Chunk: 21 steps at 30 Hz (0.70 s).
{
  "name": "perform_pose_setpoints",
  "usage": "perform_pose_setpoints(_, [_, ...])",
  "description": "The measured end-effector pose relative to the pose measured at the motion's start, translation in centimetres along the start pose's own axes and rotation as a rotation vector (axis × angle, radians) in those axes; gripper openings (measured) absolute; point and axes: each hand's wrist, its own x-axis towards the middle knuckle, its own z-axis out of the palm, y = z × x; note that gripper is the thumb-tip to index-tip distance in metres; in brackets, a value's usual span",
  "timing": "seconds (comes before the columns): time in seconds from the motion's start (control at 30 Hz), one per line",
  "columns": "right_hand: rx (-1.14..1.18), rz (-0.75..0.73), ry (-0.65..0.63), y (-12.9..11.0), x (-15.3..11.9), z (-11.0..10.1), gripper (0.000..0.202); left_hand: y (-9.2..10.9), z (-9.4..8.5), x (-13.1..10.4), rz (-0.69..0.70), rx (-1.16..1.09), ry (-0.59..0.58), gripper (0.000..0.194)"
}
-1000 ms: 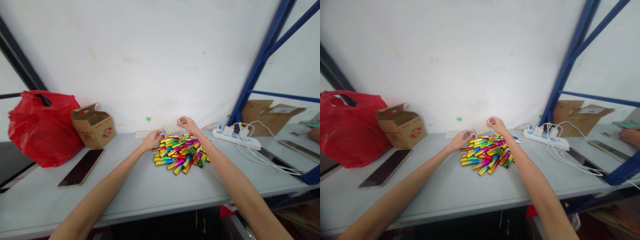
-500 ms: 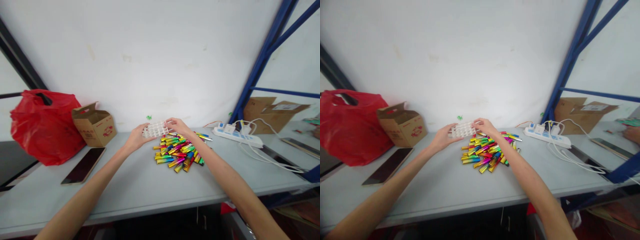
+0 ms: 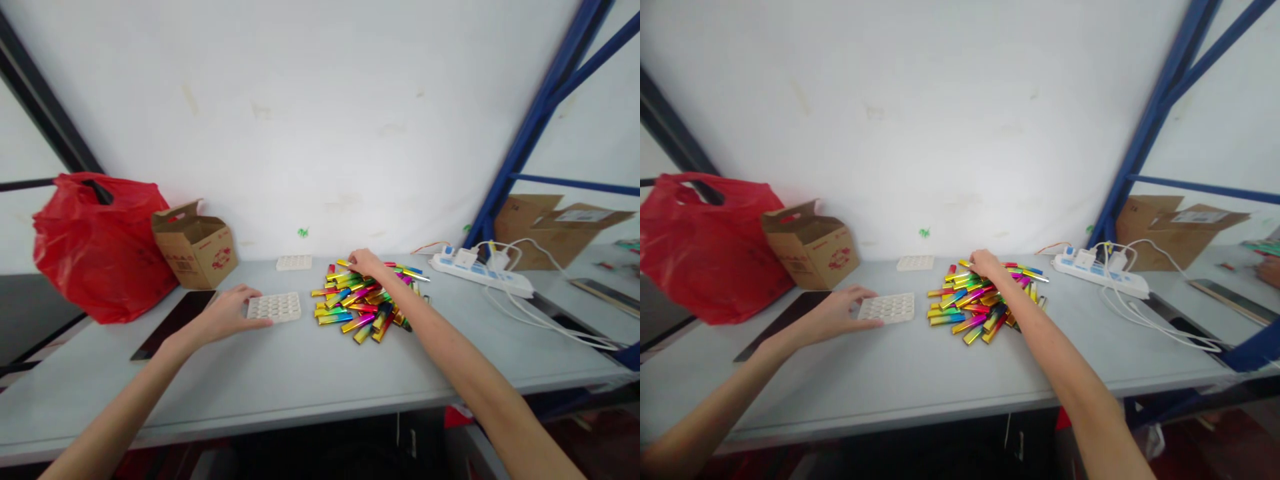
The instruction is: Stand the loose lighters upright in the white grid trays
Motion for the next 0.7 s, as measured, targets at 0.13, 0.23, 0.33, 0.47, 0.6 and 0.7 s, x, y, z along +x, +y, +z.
perform_pose_setpoints(0.13, [0.042,-0.041,0.117,-0.6,-0.2,-1.3,0.014,2.0,1.5,0.8,0.041,-0.001,-0.027,0.074])
perform_pose_setpoints(0.23, [0.203,-0.038,0.173,-0.8,-1.1,-2.5,0.02,3.6,2.6,2.1,0.062,-0.021,-0.02,0.072])
perform_pose_setpoints(0.33, [0.649,-0.011,0.191,-0.9,-2.4,-3.7,0.027,4.5,3.4,3.4,0.094,-0.038,-0.033,0.072])
perform_pose_setpoints(0.47, [1.077,0.026,0.222,-0.6,-3.9,-5.1,0.04,4.8,4.2,5.0,0.164,-0.031,-0.067,0.074])
perform_pose_setpoints(0.6, [1.233,0.062,0.327,0.2,-4.8,-6.4,0.046,5.3,5.0,6.6,0.242,-0.026,-0.069,0.074])
perform_pose_setpoints(0.7, [1.281,0.089,0.341,0.8,-5.6,-6.9,0.049,6.0,5.5,7.3,0.277,-0.047,-0.066,0.073])
